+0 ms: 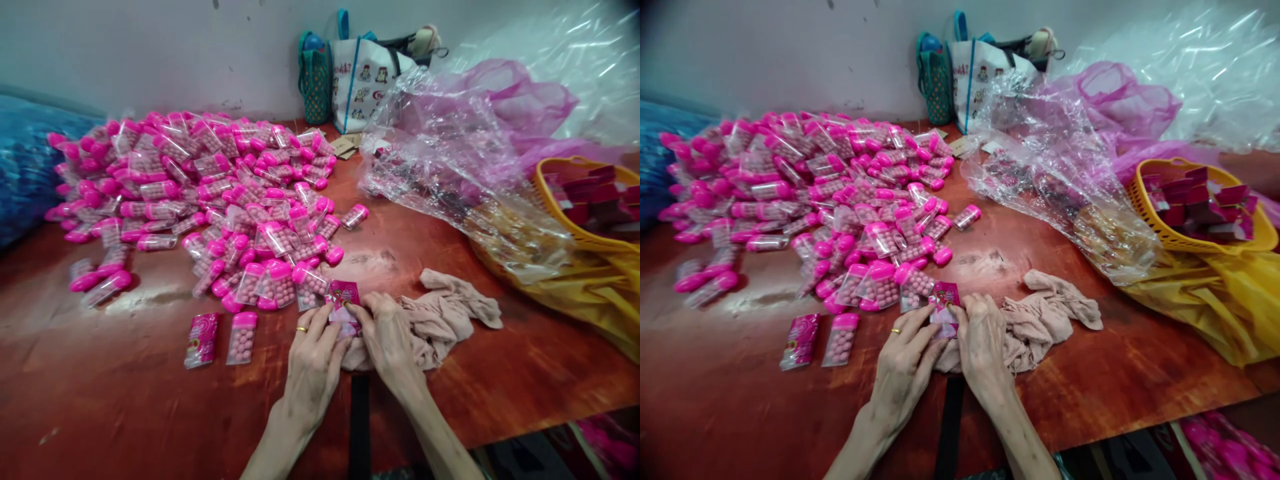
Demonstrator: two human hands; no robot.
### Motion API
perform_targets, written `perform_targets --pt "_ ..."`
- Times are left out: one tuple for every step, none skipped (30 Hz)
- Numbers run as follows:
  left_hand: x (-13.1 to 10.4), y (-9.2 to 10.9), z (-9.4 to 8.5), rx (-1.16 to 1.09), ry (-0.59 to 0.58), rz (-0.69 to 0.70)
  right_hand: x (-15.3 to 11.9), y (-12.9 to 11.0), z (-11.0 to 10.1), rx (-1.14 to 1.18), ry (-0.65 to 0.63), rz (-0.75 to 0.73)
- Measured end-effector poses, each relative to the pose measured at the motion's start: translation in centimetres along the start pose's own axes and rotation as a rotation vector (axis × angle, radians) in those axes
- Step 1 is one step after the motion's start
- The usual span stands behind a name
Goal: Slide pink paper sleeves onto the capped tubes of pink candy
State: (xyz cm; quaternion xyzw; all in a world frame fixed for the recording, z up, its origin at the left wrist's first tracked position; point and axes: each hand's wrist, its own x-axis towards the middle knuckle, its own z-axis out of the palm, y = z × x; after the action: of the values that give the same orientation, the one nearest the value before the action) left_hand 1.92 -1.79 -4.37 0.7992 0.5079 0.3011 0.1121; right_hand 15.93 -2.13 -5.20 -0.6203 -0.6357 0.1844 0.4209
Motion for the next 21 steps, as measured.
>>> perform_targets --pt "0.1 -0.1 0.2 0.014 -0.010 0.008 -0.1 0.1 -0.2 -0.002 -0.007 -0.004" --pt "0.1 -0.1 0.4 0.026 -0.015 0.016 -0.1 0.2 -0.3 -0.008 -0.012 -0.011" --pt "0.1 -0.2 0.6 0.032 -0.014 0.021 0.0 0.2 -0.5 -0.018 -0.016 -0.015" --pt "0.0 -0.2 0.7 0.028 -0.009 0.019 0.2 0.2 -0.7 -0.032 -0.016 -0.011" --pt "0.0 -0.2 0.8 0.000 -0.001 0.005 0.5 0.2 -0.9 -0.057 -0.012 0.004" --pt "-0.1 -0.2 0.8 -0.045 0.010 -0.019 0.9 0.0 -1.1 -0.084 -0.009 0.028" --pt "-0.1 -0.2 0.6 -0.092 0.021 -0.044 1.3 -0.3 -1.4 -0.106 -0.008 0.064" --pt "-0.1 -0.2 0.3 -0.144 0.041 -0.078 1.8 -0.7 -1.7 -0.123 -0.016 0.106" --pt "0.0 -0.2 -0.1 -0.207 0.069 -0.134 2.1 -1.2 -1.9 -0.077 -0.044 0.135" --pt "0.1 -0.1 -0.6 -0.280 0.093 -0.200 2.4 -1.7 -2.2 0.022 -0.114 0.149" --pt "0.4 -0.1 -1.2 -0.402 0.124 -0.303 2.5 -2.4 -2.4 0.118 -0.197 0.144" --pt "0.7 -0.1 -1.9 -0.570 0.130 -0.432 2.5 -3.0 -2.5 0.198 -0.294 0.131" --pt "1.0 -0.1 -2.4 -0.773 0.106 -0.537 2.4 -3.5 -2.6 0.251 -0.358 0.115" --pt "1.4 0.0 -2.9 -0.938 0.050 -0.605 2.2 -4.0 -2.6 0.266 -0.395 0.103" --pt "1.6 0.0 -3.3 -1.033 -0.001 -0.632 2.0 -4.3 -2.5 0.256 -0.412 0.093" --pt "1.8 0.1 -3.5 -1.081 -0.020 -0.629 1.8 -4.6 -2.3 0.234 -0.413 0.086" --pt "1.9 0.1 -3.5 -1.117 0.005 -0.636 1.6 -4.8 -2.2 0.211 -0.405 0.080" --pt "1.9 0.1 -3.5 -1.137 0.043 -0.648 1.4 -4.9 -2.0 0.197 -0.398 0.072" --pt "1.8 0.2 -3.3 -1.151 0.086 -0.661 1.3 -5.0 -1.9 0.198 -0.401 0.065" --pt "1.7 0.2 -3.1 -1.163 0.123 -0.680 1.2 -5.1 -1.8 0.213 -0.411 0.067" --pt "1.6 0.2 -2.9 -1.168 0.144 -0.696 1.2 -5.2 -1.7 0.236 -0.421 0.086"
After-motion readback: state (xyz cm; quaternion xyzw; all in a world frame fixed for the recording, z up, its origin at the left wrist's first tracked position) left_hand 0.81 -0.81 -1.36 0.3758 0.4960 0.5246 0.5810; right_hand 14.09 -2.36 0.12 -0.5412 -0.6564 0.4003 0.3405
